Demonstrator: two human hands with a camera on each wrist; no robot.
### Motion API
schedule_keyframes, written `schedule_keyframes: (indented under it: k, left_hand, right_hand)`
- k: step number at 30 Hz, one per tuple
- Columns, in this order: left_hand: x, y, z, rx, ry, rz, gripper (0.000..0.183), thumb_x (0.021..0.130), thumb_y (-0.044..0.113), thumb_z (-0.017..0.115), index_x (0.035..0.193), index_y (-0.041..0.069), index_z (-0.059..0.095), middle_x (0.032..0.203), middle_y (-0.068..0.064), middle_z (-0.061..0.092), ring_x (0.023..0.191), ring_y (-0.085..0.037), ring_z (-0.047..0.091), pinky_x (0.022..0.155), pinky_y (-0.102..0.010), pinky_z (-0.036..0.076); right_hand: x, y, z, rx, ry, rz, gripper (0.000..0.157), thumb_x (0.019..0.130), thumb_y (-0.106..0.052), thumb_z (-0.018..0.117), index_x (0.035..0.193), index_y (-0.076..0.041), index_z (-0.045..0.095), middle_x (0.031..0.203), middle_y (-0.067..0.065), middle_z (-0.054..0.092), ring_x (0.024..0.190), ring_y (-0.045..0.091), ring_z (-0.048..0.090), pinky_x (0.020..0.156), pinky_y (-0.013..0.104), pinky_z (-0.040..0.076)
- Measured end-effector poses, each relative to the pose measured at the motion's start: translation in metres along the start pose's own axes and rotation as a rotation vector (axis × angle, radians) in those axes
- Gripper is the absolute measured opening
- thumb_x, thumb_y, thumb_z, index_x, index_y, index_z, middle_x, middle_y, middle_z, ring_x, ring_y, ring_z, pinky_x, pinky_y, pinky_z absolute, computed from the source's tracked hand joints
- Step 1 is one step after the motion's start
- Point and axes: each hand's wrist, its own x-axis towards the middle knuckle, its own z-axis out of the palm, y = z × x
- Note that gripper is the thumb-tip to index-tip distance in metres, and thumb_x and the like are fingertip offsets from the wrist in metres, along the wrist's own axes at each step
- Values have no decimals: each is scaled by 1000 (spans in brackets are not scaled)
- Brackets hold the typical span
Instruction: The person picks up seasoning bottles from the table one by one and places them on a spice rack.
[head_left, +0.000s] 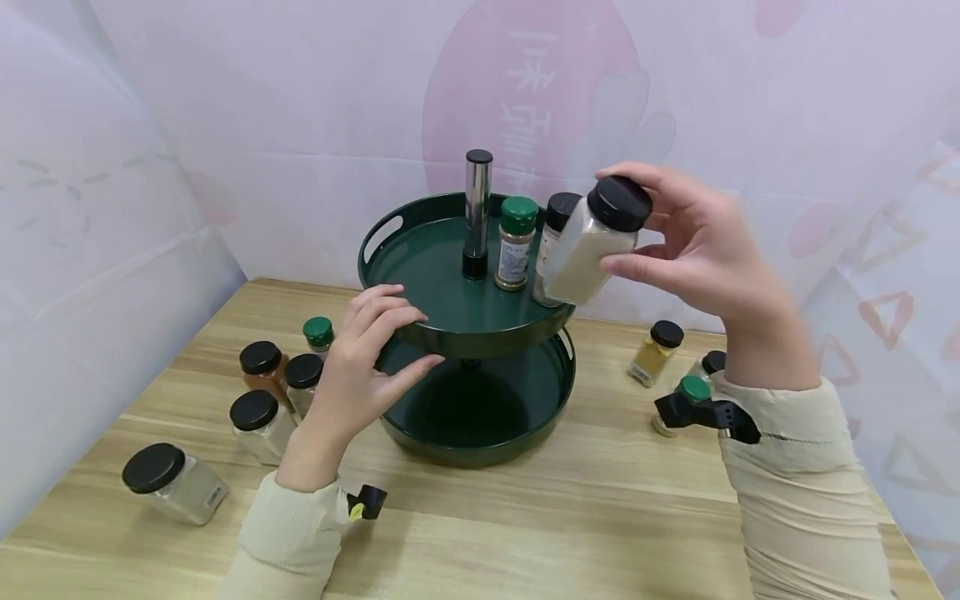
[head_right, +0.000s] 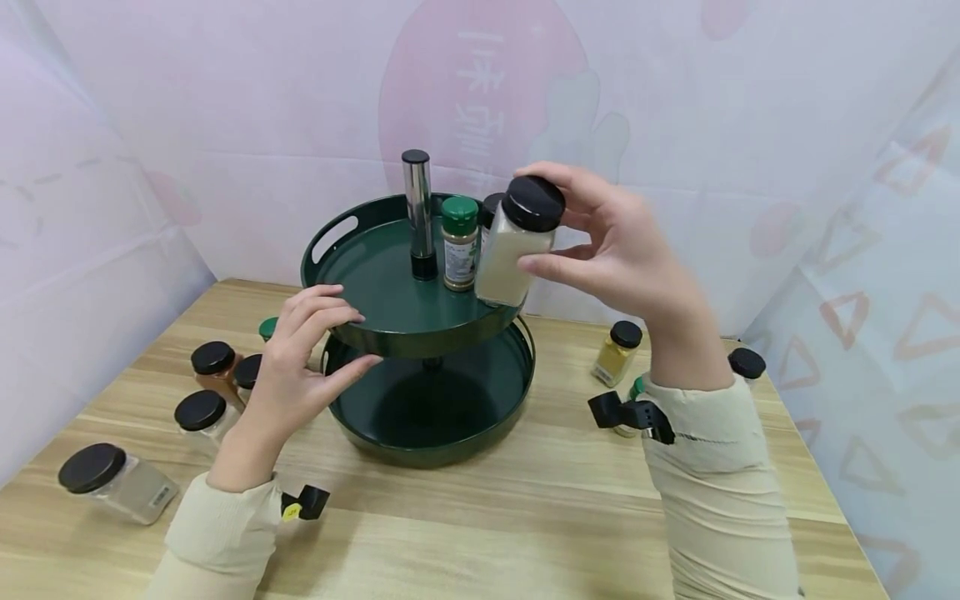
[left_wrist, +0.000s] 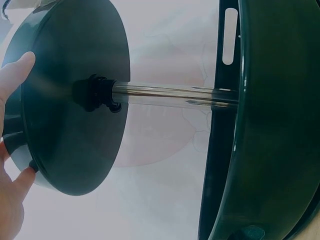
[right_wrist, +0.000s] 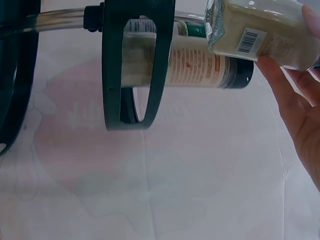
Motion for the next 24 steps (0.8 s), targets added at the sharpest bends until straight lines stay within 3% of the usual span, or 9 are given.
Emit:
schedule_keyframes:
  k: [17,24]
  left_hand:
    - [-1,-2,2,3,27,39,49,92,50,64,108,4,67,111,-14,65,129,-35,49,117,-38,37]
    - [-2,-3,1,3,24,25,49,91,51,65,108,5,67,111,-13,65,129,-34,48,117,-39,36]
  right_hand:
    - [33,10,47,-172,-70,35,68,76,12,79,137,-1,53,127,10,63,108,18,69,77,31,62]
    - [39,17,64,-213,-111,41,69,77,4,81,139,-3,52,132,10,60,98,18,68,76,31,62]
